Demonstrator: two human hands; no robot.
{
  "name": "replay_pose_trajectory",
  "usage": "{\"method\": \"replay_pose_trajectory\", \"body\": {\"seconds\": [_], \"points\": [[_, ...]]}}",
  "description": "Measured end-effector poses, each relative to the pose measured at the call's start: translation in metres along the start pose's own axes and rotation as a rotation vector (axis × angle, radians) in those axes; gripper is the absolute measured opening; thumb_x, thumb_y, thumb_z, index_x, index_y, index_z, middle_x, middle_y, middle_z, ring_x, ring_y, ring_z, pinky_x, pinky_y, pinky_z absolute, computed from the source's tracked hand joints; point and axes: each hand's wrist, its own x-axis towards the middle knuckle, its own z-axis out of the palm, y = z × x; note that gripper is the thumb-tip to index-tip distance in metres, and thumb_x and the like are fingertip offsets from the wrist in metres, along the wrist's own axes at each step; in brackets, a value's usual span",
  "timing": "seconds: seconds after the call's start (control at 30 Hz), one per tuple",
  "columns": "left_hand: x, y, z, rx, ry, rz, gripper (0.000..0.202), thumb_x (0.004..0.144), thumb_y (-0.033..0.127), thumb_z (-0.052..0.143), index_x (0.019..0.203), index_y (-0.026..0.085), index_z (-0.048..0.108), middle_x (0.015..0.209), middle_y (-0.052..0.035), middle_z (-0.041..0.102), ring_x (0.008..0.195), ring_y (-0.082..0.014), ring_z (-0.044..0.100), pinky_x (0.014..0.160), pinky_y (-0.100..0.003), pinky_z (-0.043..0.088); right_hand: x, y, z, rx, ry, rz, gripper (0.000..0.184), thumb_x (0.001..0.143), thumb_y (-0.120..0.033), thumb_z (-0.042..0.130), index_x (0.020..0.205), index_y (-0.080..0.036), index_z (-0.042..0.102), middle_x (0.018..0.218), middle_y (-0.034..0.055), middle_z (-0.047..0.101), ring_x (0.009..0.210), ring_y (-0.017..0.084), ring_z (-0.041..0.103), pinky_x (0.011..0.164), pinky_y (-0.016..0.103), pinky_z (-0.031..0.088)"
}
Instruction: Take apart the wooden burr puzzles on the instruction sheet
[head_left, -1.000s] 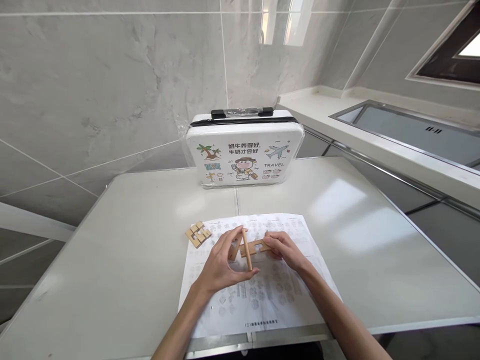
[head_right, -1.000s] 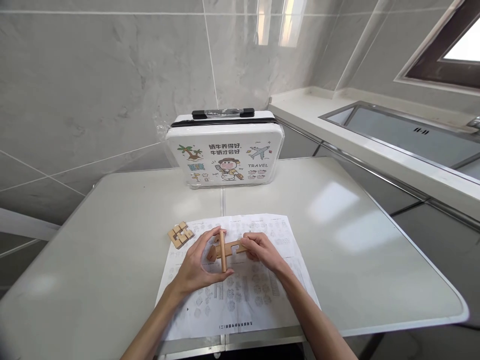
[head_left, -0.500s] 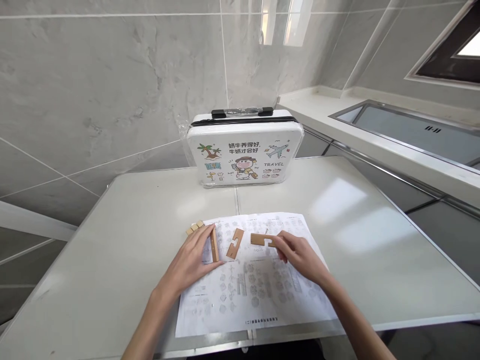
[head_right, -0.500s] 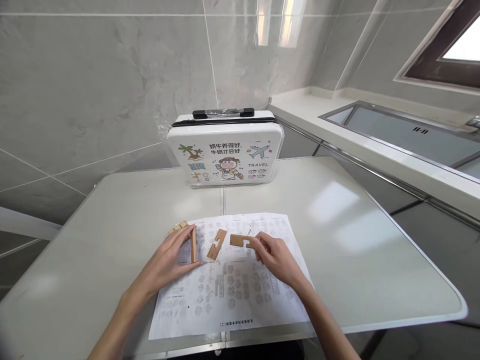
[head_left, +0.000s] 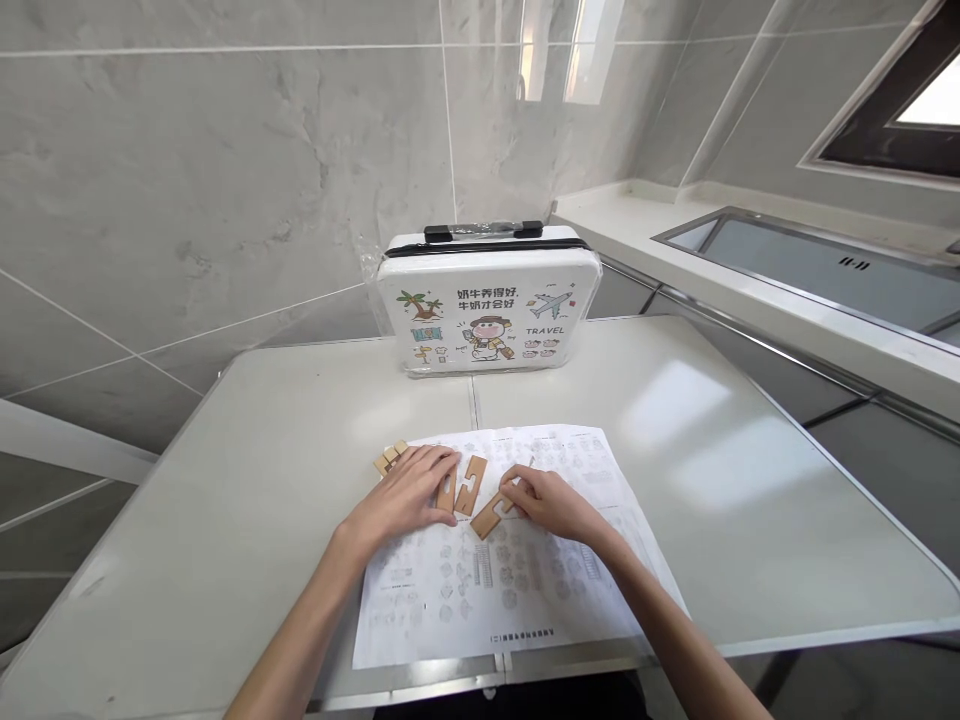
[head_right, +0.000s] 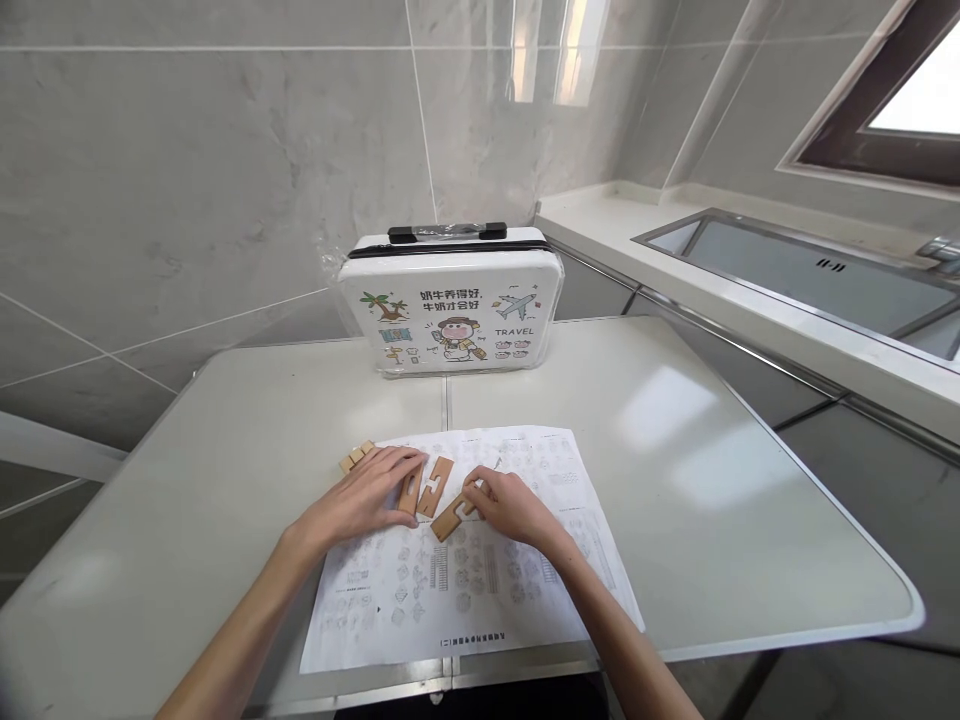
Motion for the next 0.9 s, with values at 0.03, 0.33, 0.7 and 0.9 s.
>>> {"method": "replay_pose_trajectory", "body": {"seconds": [0.03, 0.33, 0.7, 0.9], "points": [[0.001, 0.0, -0.001, -0.013, 0.0, 0.007, 0.076, 0.076, 0.044, 0.089, 0.144, 0.037, 0.056, 0.141, -0.0059, 0.066, 0.134, -0.0323, 0.06, 0.111, -0.046, 0.048, 0.003, -0.002, 0.001, -0.03, 0.019, 0.013, 0.018, 0.101, -0.037, 0.055, 0.095, -0.026, 0.067, 0.067, -0.0009, 0.066, 0.06, 0.019, 0.057, 0.056, 0.028, 0.037], [0.008, 0.005, 0.007, -0.009, -0.037, 0.036, 0.093, 0.076, 0.049, 0.089, 0.156, 0.039, 0.043, 0.163, -0.0072, 0.046, 0.152, -0.0353, 0.041, 0.121, -0.055, 0.039, 0.03, -0.018, 0.014, -0.15, 0.148, 0.066, 0.006, 0.1, -0.025, 0.056, 0.105, -0.024, 0.059, 0.075, 0.0019, 0.072, 0.075, 0.023, 0.065, 0.065, 0.029, 0.037], [0.007, 0.01, 0.02, 0.043, 0.071, 0.117, 0.061, 0.09, 0.046, 0.075, 0.147, 0.035, 0.057, 0.156, -0.0066, 0.055, 0.152, -0.035, 0.042, 0.127, -0.06, 0.03, 0.005, -0.027, 0.029, 0.137, 0.113, -0.033, 0.036, 0.1, -0.029, 0.056, 0.135, -0.029, 0.048, 0.119, 0.0077, 0.074, 0.082, 0.021, 0.074, 0.068, 0.034, 0.053], [0.004, 0.0, 0.021, 0.109, 0.095, 0.037, 0.059, 0.093, 0.051, 0.068, 0.148, 0.031, 0.056, 0.155, -0.0067, 0.056, 0.15, -0.0358, 0.042, 0.127, -0.061, 0.028, -0.037, -0.023, 0.028, 0.184, 0.168, -0.052, 0.033, 0.104, -0.039, 0.052, 0.136, -0.033, 0.051, 0.144, 0.0089, 0.061, 0.1, 0.024, 0.074, 0.073, 0.037, 0.062]]}}
